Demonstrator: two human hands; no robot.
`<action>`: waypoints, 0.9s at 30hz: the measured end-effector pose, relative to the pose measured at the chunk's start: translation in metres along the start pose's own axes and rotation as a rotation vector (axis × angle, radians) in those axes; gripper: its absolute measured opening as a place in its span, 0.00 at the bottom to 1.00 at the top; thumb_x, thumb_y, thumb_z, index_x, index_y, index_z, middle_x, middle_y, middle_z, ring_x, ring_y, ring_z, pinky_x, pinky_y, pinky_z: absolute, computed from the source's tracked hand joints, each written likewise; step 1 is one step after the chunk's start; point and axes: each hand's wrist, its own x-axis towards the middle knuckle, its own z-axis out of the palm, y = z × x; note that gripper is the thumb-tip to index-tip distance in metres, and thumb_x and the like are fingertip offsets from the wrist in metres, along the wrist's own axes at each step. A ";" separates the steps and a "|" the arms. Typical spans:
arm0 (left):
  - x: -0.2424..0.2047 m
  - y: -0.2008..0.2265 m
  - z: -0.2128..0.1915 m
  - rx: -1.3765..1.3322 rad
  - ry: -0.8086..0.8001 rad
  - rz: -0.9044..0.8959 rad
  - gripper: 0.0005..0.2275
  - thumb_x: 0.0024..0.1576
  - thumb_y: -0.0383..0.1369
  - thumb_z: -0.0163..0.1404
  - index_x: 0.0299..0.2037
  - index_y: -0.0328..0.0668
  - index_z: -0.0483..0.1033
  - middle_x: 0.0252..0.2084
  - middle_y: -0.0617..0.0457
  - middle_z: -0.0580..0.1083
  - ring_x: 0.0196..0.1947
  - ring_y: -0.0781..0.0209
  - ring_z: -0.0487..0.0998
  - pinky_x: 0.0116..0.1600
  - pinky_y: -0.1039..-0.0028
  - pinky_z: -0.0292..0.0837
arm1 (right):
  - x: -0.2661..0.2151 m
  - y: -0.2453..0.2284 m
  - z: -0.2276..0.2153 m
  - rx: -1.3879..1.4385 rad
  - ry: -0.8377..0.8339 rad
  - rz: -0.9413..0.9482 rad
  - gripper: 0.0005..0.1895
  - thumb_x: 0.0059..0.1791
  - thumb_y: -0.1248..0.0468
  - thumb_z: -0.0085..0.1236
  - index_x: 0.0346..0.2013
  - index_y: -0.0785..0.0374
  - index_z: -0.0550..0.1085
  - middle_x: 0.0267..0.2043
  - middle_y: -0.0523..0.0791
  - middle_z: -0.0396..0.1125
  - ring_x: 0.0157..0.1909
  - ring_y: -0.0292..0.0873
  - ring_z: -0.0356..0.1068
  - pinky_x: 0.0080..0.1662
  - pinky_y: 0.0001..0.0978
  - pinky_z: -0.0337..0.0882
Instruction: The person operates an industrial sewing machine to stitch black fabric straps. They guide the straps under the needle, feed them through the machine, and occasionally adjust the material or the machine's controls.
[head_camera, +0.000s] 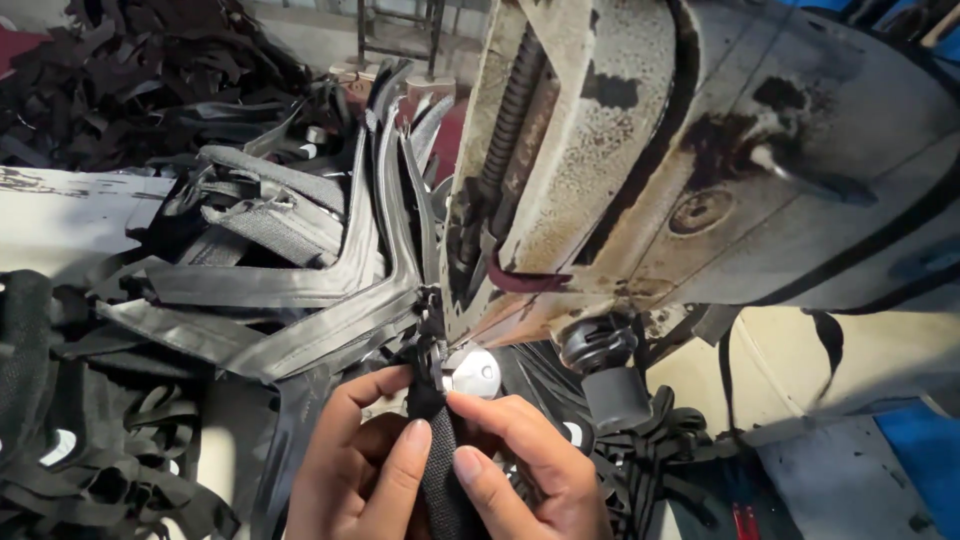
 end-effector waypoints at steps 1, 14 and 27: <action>-0.002 0.000 0.002 0.007 0.025 0.025 0.23 0.53 0.23 0.52 0.62 0.40 0.71 0.29 0.39 0.87 0.24 0.61 0.82 0.32 0.79 0.74 | 0.000 0.000 0.001 -0.034 0.006 -0.028 0.19 0.48 0.72 0.56 0.55 0.74 0.76 0.42 0.48 0.72 0.39 0.38 0.69 0.44 0.24 0.68; -0.011 0.029 0.012 0.093 0.039 0.077 0.21 0.54 0.23 0.51 0.60 0.36 0.73 0.32 0.42 0.88 0.22 0.66 0.79 0.25 0.82 0.69 | -0.006 -0.026 0.006 -0.076 0.060 -0.048 0.18 0.47 0.73 0.54 0.52 0.74 0.76 0.44 0.49 0.72 0.42 0.40 0.70 0.47 0.26 0.69; -0.014 0.027 0.015 0.082 0.063 0.078 0.19 0.56 0.22 0.51 0.58 0.37 0.70 0.31 0.44 0.84 0.18 0.68 0.71 0.20 0.79 0.62 | -0.010 -0.039 -0.004 -0.360 -0.125 -0.201 0.21 0.50 0.73 0.51 0.58 0.73 0.70 0.55 0.53 0.71 0.48 0.46 0.75 0.50 0.30 0.73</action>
